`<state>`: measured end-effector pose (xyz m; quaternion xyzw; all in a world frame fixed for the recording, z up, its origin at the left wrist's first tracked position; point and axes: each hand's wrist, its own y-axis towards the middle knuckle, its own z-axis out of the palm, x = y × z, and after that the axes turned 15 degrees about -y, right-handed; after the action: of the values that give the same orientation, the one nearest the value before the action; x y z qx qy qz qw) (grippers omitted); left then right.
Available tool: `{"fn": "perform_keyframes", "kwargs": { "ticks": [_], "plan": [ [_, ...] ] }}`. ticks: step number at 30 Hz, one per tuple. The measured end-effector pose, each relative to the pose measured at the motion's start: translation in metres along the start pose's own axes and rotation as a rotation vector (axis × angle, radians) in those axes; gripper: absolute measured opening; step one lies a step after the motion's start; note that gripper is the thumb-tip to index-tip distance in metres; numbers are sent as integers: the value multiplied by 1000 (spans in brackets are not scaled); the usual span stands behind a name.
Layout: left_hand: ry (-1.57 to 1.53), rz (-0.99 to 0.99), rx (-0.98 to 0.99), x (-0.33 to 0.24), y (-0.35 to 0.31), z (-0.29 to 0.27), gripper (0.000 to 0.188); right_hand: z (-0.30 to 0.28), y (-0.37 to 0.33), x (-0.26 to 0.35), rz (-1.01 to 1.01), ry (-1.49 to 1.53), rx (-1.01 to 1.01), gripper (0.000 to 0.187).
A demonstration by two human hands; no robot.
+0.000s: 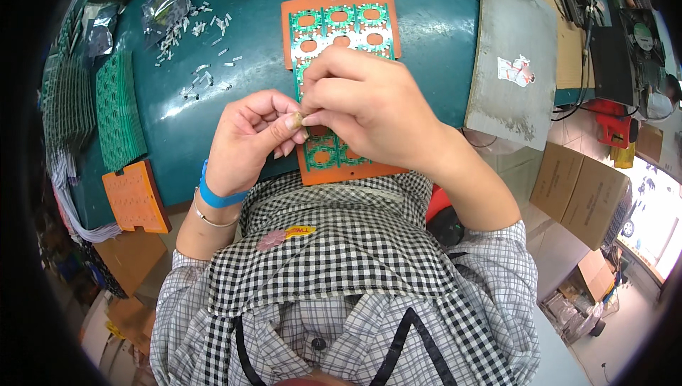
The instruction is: The person places small cylindrical components into holes on a green circuit board held in an orange jig. They pick components from a pile on the table and insert them one by one into the board's grid of holes, occasionally adjusting the board's position.
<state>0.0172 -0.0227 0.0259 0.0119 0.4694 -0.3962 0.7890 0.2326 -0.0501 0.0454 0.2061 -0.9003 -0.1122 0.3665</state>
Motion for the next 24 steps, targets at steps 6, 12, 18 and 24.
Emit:
{"fn": "perform_keyframes", "kwargs": {
  "ticks": [6, 12, 18, 24],
  "plan": [
    [-23, 19, -30, -2, -1, -12, 12, -18, -9, -30, 312, 15, 33, 10],
    [-88, 17, -18, -2, 0, -15, 13, -5, -17, -43, 262, -98, 108, 9],
    [-143, 11, 1, -1, 1, -19, 15, -6, -17, -44, 261, -111, 125, 9],
    [-112, 9, 9, -1, 1, -18, 15, -7, -16, -44, 301, -120, 134, 12]
  ]
}}
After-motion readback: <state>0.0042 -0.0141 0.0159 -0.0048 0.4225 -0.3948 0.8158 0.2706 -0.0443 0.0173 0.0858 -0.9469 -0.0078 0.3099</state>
